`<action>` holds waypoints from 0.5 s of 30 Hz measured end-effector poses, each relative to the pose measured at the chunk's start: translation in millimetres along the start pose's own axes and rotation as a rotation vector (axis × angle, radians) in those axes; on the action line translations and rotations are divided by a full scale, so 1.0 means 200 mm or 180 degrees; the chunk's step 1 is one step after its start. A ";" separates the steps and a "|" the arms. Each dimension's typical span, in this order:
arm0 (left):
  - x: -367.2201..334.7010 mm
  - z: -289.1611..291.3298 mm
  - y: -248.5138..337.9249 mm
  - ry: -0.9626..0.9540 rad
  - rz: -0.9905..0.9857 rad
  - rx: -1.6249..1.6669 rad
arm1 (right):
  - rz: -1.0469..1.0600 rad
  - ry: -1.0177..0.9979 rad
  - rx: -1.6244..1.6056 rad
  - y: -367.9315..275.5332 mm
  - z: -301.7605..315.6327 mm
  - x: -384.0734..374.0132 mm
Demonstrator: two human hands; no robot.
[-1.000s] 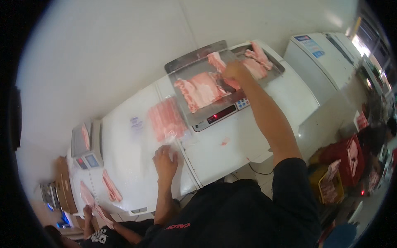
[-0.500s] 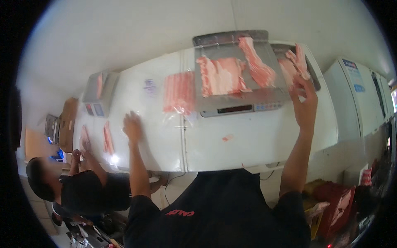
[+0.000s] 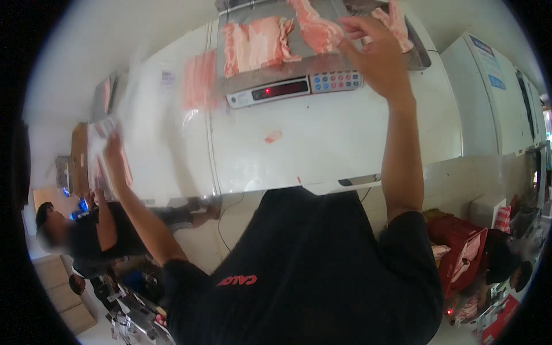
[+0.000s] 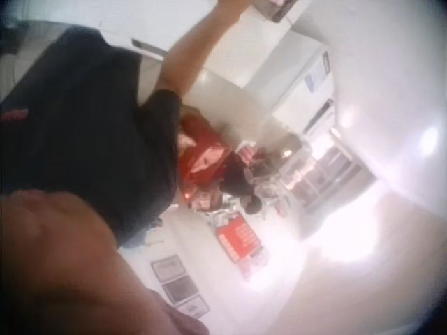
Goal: The person places pork belly slices onto a scale, arranges them inside plastic bags by hand, and sets the filled bags onto a table.
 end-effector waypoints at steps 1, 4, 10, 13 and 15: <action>0.13 0.02 0.09 -0.0301 -0.0516 -0.0723 | 0.0157 0.0012 0.0140 0.01 0.00 -0.04; 0.59 -0.02 0.11 -0.0687 -0.0915 -0.0665 | -0.0199 0.0036 0.0356 0.18 0.06 -0.21; 1.02 -0.30 -0.02 -0.1198 -0.1521 -0.2374 | -0.1103 -0.0360 0.2104 1.11 0.18 -0.62; 1.11 -0.37 0.08 -0.0945 -0.1260 -0.2446 | -0.0530 -0.0019 0.1382 1.27 -0.01 -0.46; 1.19 -0.37 0.03 -0.0579 -0.1063 -0.2533 | -0.0368 0.0094 0.0895 1.14 -0.17 -0.40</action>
Point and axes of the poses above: each hand's wrist, its own x-axis away from the middle knuckle, its own z-axis out of the back of the hand, y = z × x, the point moved 1 cm from there along -x, towards the middle knuckle, and after that the axes turned 4 degrees about y, right-handed, at the moved point
